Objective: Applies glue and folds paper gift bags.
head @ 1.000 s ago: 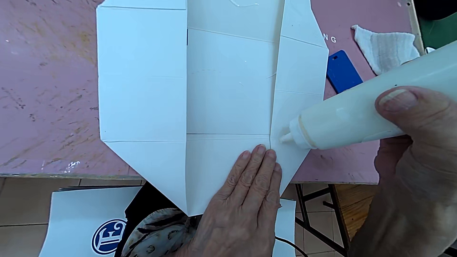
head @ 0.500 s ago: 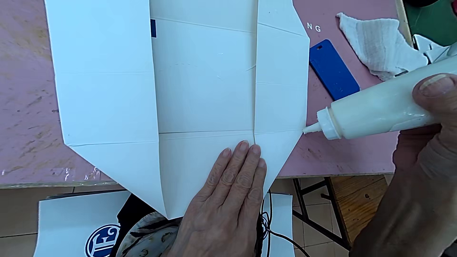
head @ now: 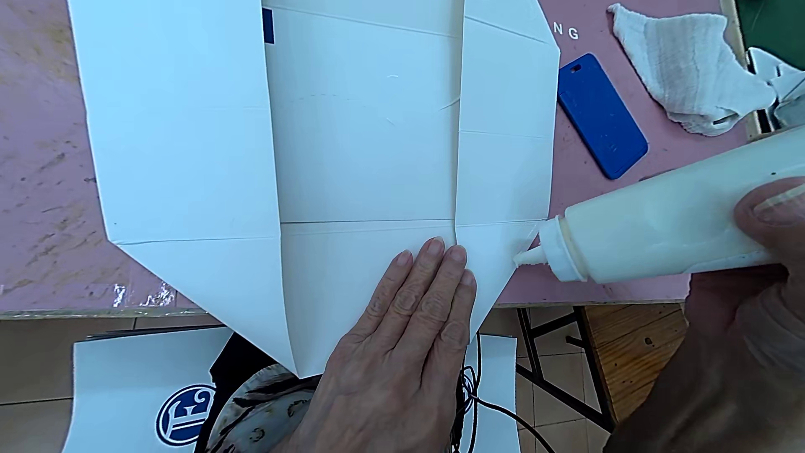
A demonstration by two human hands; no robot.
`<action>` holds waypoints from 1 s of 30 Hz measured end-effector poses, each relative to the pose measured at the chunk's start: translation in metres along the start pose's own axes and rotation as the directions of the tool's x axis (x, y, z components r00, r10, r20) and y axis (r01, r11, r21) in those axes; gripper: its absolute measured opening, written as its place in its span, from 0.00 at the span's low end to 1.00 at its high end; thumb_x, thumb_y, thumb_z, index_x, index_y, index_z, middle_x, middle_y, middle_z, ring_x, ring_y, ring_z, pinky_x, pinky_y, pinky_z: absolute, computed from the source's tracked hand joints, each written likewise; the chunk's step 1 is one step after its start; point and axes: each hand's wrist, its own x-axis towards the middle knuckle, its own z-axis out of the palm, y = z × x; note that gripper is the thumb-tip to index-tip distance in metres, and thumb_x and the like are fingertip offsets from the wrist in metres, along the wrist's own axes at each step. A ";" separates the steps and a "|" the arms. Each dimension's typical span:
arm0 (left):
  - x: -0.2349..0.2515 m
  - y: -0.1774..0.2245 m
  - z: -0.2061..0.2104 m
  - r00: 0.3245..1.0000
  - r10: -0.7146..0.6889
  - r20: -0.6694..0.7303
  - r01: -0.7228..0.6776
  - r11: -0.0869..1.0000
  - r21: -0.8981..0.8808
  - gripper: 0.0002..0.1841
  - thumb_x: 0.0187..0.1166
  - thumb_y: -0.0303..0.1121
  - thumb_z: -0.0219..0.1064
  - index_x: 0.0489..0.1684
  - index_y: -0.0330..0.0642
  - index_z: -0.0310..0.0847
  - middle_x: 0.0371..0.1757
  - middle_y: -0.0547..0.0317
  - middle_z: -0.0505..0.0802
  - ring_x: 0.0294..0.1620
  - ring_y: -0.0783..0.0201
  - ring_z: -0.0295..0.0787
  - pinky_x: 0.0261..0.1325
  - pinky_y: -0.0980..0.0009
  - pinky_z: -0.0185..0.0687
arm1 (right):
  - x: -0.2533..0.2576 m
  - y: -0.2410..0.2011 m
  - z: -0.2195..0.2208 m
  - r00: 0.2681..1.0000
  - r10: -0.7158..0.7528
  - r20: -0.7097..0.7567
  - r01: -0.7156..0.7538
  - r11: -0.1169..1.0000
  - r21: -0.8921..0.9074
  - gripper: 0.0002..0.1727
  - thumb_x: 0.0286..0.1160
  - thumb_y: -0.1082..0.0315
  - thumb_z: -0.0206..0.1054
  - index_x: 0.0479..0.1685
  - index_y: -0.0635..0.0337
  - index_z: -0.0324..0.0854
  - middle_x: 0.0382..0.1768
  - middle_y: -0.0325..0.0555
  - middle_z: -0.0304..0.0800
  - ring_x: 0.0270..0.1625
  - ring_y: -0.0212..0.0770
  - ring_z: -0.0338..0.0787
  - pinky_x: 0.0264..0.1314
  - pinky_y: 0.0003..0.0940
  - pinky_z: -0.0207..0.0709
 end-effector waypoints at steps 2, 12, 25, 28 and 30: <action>0.000 0.000 0.000 1.000 0.003 -0.006 -0.003 1.000 -0.010 0.20 0.88 0.33 0.58 0.68 0.28 0.82 0.72 0.40 0.88 0.81 0.48 0.79 0.87 0.59 0.60 | 0.000 0.000 0.001 0.996 -0.078 0.034 0.078 0.997 -0.005 0.27 0.59 0.65 0.83 0.57 0.48 0.74 0.47 0.29 0.91 0.52 0.30 0.93 0.56 0.28 0.90; -0.001 -0.001 0.002 0.999 -0.001 -0.034 0.000 1.000 -0.025 0.21 0.87 0.34 0.58 0.69 0.27 0.81 0.72 0.40 0.88 0.81 0.49 0.78 0.87 0.59 0.61 | -0.024 -0.002 0.001 0.988 -0.100 0.118 0.098 0.995 0.022 0.50 0.39 0.52 0.93 0.66 0.54 0.66 0.49 0.40 0.91 0.47 0.43 0.95 0.48 0.44 0.94; -0.001 -0.002 0.000 0.999 0.002 -0.053 -0.005 0.999 -0.047 0.19 0.87 0.29 0.57 0.69 0.26 0.81 0.72 0.39 0.88 0.81 0.48 0.79 0.87 0.60 0.63 | -0.010 -0.005 0.016 0.982 -0.185 0.028 0.186 0.983 -0.001 0.45 0.44 0.57 0.91 0.64 0.53 0.65 0.51 0.32 0.89 0.55 0.34 0.92 0.57 0.32 0.90; -0.003 -0.002 -0.005 0.999 -0.023 -0.041 0.022 0.999 -0.033 0.19 0.87 0.29 0.57 0.68 0.26 0.81 0.72 0.39 0.88 0.80 0.49 0.80 0.86 0.60 0.64 | -0.015 -0.001 0.007 0.972 -0.213 0.096 0.213 0.977 0.010 0.50 0.42 0.54 0.93 0.67 0.56 0.64 0.54 0.38 0.89 0.57 0.39 0.92 0.58 0.37 0.90; -0.005 -0.002 -0.009 0.999 -0.039 -0.034 0.039 0.999 -0.018 0.18 0.88 0.29 0.56 0.67 0.25 0.82 0.71 0.38 0.88 0.80 0.48 0.80 0.86 0.60 0.64 | -0.019 0.000 0.003 0.970 -0.201 0.136 0.198 0.979 0.036 0.51 0.42 0.54 0.93 0.68 0.57 0.64 0.53 0.43 0.90 0.54 0.44 0.94 0.54 0.43 0.92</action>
